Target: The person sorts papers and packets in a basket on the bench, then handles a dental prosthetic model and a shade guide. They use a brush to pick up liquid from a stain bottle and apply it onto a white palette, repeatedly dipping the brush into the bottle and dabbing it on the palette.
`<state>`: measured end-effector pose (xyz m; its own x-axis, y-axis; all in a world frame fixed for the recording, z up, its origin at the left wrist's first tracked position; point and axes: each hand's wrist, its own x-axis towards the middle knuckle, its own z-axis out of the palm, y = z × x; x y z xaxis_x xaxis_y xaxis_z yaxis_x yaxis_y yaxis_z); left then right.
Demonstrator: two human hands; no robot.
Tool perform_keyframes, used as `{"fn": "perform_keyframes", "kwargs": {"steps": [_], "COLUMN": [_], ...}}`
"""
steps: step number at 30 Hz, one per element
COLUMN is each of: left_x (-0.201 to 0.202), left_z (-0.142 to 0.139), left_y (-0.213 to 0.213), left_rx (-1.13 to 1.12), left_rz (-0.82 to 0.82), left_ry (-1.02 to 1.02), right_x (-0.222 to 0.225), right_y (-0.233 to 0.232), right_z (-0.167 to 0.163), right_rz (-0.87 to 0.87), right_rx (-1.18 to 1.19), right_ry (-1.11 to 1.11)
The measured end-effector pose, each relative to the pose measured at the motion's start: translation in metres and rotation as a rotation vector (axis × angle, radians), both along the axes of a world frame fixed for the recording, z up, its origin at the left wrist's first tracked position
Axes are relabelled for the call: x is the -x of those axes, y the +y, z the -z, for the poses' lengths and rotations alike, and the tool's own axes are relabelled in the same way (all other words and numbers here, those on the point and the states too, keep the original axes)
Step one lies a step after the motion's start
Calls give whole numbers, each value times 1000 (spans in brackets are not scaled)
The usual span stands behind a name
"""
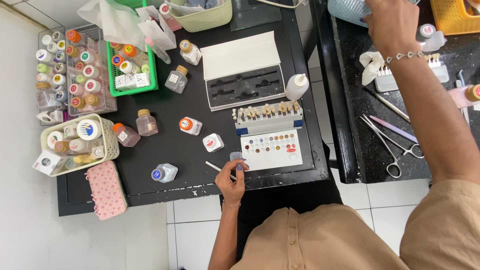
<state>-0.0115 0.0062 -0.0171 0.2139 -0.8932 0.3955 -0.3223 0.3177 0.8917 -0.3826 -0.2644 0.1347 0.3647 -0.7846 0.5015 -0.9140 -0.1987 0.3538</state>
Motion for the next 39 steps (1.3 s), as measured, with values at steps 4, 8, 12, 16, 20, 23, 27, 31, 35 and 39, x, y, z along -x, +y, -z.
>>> {"fn": "perform_keyframes", "kwargs": {"steps": [4,8,12,16,20,23,27,31,35,39], "left_x": [-1,-1,12,49,66,55,42,41,34,6], "left_z": [1,-1,-17,-53,-85,-90,-76,-77,-105,-130], "left_y": [-1,0,3,2,4,14,29,30,11,-70], "left_rx": [49,99,39,-131,-343,-454,-484,-574,-501,-430], "left_rz": [14,45,78,319,514,556,520,456,562,635], "left_ry": [-28,-67,141,601,696,748,692,840,717,666], "right_x": [-1,3,-14,-42,-72,-92,-104,-117,-105,-59], "right_y": [10,36,84,187,256,271,272,270,265,251], "right_z": [7,2,-33,-60,-54,-35,-19,-18,-41,-68], "right_rz": [-56,-153,-182,-274,-532,-609,-762,-666,-504,-388], "right_rx": [75,152,150,-199,-555,-694,-605,-688,-683,-495], "right_ry": [42,0,-10,-128,-218,-250,-492,-353,-223,-263]}}
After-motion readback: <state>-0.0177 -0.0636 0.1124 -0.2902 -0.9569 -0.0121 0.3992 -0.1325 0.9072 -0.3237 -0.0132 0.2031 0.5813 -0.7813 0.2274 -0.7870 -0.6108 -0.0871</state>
